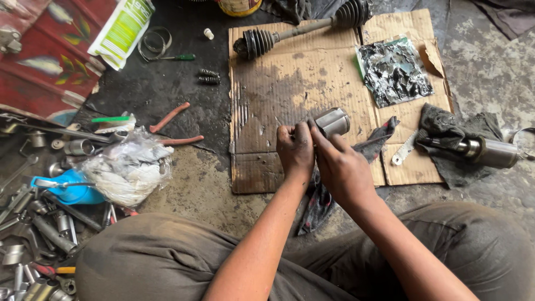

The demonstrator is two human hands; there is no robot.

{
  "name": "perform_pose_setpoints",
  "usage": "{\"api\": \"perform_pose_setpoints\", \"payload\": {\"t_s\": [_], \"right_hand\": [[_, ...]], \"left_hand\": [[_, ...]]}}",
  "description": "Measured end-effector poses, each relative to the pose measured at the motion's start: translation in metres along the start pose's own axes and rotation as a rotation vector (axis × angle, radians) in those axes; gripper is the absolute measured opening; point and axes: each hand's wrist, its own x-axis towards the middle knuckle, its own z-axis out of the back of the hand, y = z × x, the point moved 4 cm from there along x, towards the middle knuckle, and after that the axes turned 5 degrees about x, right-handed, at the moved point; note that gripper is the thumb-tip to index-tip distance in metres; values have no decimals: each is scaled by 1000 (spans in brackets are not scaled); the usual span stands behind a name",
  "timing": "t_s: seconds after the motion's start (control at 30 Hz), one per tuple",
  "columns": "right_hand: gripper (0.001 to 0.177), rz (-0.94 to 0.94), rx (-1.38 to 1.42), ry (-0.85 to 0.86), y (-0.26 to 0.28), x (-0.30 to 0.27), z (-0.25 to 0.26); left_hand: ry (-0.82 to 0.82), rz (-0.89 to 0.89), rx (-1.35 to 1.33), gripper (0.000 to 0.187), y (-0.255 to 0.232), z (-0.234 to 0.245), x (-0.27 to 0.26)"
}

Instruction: The person wipes and cleans grease from various metal automotive components, including a housing and a CV axle assembly, using a dark cloth.

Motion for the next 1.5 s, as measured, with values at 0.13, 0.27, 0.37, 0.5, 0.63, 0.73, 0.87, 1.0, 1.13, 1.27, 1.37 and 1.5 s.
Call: {"api": "perform_pose_setpoints", "payload": {"t_s": [0.13, 0.27, 0.37, 0.5, 0.63, 0.73, 0.87, 1.0, 1.13, 1.27, 1.37, 1.5], "right_hand": [[43, -91, 67, 81, -12, 0, -5], [38, -46, 85, 110, -29, 9, -5], [48, -111, 156, 235, -30, 3, -7], [54, -60, -25, 118, -9, -11, -5], [50, -270, 286, 223, -25, 8, -6], [50, 10, 505, 63, -7, 1, 15], [59, -86, 335, 9, 6, -13, 13], [52, -266, 220, 77, -1, 2, 15], [52, -138, 429, 20, 18, -19, 36], [50, 46, 472, -78, 8, -27, 32], [46, -580, 1137, 108, -34, -26, 11], [45, -449, 954, 33, -35, -26, 18]], "left_hand": [[89, 108, 64, 40, -4, -1, 1], [159, 117, 162, 40, -14, 0, -11], [121, 51, 159, 41, -19, 3, -5], [91, 41, 111, 40, -25, 8, 3], [89, 41, 159, 37, -26, 5, -5], [66, -15, 65, 34, -30, 8, 5], [149, -173, 21, 28, -42, 12, 11], [246, -214, 0, 24, -54, 12, -7], [232, -360, -63, 22, -72, 24, 3], [334, -471, -72, 22, -79, 23, 0], [389, -573, 36, 23, -90, 27, -4], [417, -743, 228, 23, -101, 23, -9]]}}
